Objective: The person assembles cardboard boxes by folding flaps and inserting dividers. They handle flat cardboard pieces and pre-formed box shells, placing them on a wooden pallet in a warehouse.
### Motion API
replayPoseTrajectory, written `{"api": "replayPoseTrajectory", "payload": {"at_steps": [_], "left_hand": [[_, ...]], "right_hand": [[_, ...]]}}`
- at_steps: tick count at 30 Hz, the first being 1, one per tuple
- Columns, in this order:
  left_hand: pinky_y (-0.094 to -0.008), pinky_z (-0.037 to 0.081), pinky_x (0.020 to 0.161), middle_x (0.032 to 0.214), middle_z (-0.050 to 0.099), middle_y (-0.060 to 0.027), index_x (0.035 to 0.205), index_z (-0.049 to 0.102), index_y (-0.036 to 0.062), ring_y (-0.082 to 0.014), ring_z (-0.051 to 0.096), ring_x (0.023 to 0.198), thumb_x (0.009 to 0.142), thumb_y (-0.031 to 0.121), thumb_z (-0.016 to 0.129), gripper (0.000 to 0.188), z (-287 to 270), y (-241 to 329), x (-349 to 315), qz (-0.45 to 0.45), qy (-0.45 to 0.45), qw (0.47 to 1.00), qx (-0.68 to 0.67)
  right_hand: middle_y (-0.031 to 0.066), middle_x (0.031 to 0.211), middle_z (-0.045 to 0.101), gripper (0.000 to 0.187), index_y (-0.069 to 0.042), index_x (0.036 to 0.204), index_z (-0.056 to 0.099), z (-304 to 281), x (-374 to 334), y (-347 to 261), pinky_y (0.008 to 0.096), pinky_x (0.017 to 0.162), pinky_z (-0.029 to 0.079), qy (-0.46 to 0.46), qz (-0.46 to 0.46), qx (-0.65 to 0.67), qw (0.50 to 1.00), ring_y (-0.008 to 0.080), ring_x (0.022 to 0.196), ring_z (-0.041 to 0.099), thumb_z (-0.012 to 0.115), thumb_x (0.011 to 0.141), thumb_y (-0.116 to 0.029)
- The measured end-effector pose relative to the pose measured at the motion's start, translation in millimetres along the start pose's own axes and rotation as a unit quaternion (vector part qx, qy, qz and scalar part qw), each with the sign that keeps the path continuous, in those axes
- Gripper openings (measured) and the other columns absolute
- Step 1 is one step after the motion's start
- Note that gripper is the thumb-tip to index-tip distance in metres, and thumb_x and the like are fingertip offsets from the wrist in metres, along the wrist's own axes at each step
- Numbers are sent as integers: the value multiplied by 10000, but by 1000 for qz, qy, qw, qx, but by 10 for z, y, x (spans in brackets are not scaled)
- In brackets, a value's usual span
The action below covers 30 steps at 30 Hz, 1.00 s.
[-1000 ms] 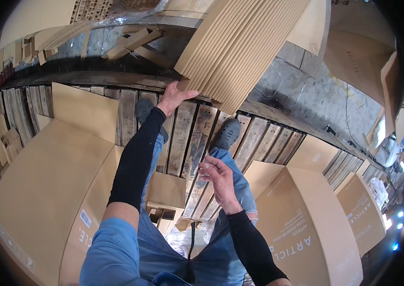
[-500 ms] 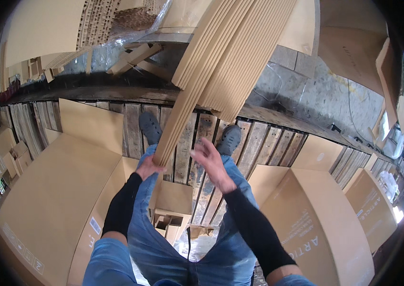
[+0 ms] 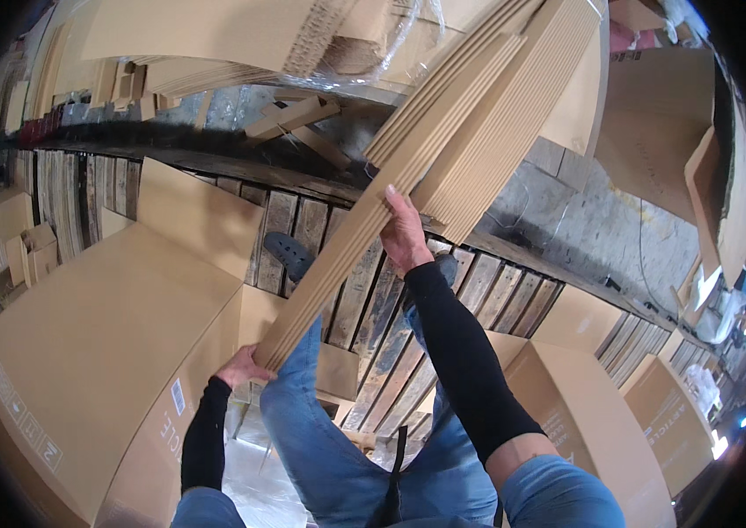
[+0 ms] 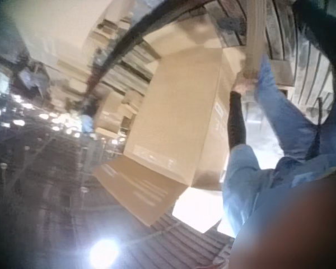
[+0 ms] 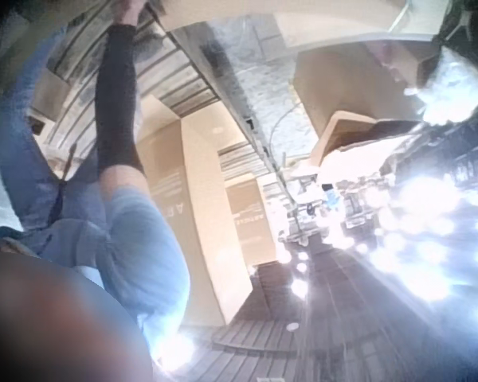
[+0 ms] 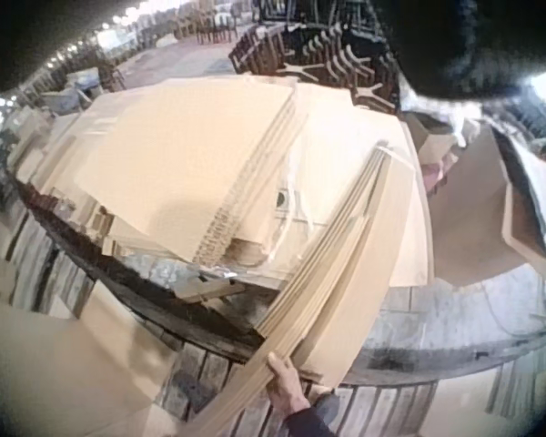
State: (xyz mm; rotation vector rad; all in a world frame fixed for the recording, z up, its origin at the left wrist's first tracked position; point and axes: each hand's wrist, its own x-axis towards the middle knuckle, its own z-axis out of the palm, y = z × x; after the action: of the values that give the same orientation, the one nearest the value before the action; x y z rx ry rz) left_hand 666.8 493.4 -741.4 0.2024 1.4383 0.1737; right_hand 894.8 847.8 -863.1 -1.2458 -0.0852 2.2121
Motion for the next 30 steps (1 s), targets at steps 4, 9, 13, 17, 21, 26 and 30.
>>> {"api": "replayPoseTrajectory", "payload": {"at_steps": [4, 9, 13, 17, 21, 26, 30], "left_hand": [[-343, 509, 974, 1233, 663, -89, 1322, 552, -20, -175, 632, 1096, 657, 121, 917, 773, 286, -232, -654, -19, -25, 998, -56], [-369, 490, 985, 1229, 659, -107, 1337, 528, -6, -202, 616, 1120, 636, 213, 943, 843, 1014, -826, -1812, 1, -46, 998, -47], [-383, 482, 1016, 1204, 655, -135, 1297, 529, -19, -231, 611, 1146, 638, 280, 948, 837, 1749, -165, -2685, 37, 16, 995, -95], [-420, 529, 887, 1064, 669, -206, 1174, 544, -17, -356, 659, 1030, 720, 493, 850, 748, 2228, 871, -3303, 188, 134, 973, -30], [-437, 563, 792, 980, 681, -225, 1155, 570, 11, -396, 687, 920, 722, 543, 826, 732, 2525, 1452, -4035, 323, 310, 894, 23], [-431, 557, 777, 958, 679, -221, 1085, 581, 2, -395, 682, 910, 726, 471, 837, 644, 2574, 1578, -5383, 398, 450, 798, -50], [-398, 563, 758, 884, 698, -183, 1099, 611, -7, -324, 715, 836, 684, 389, 891, 639, 2584, 988, -5934, 409, 572, 704, -93]], "right_hand": [[63, 1143, 641, 428, -104, 1250, 556, 63, -357, -46, 442, 999, 489, -7, 63, 14, 998, 245, 1112, 606, 718, 911, -310], [90, 1225, 620, 433, -89, 1313, 522, 206, -1822, 251, 496, 1005, 502, 6, 147, -34, 988, 287, 1139, 604, 639, 914, -212], [111, 1249, 618, 467, 1, 1326, 501, 423, -3212, 219, 448, 1030, 494, -56, 187, -30, 980, 273, 1153, 613, 615, 875, -29], [164, 1289, 611, 713, 0, 1395, 475, 1021, -3792, -466, 477, 1078, 434, -154, 205, -145, 956, 359, 1209, 578, 688, 766, -262], [100, 1229, 556, 874, -117, 1481, 378, 2580, -4247, -1271, 509, 936, 531, -362, 79, -168, 913, 284, 1074, 588, 767, 759, -420], [188, 1375, 498, 946, -104, 1514, 293, 4187, -5385, -1398, 563, 1030, 483, -529, 34, -289, 797, 379, 1201, 566, 710, 808, -575], [196, 1448, 458, 758, -68, 1507, 317, 4997, -6122, -748, 528, 1062, 464, -649, 58, -330, 683, 358, 1284, 523, 543, 962, -544]]}}
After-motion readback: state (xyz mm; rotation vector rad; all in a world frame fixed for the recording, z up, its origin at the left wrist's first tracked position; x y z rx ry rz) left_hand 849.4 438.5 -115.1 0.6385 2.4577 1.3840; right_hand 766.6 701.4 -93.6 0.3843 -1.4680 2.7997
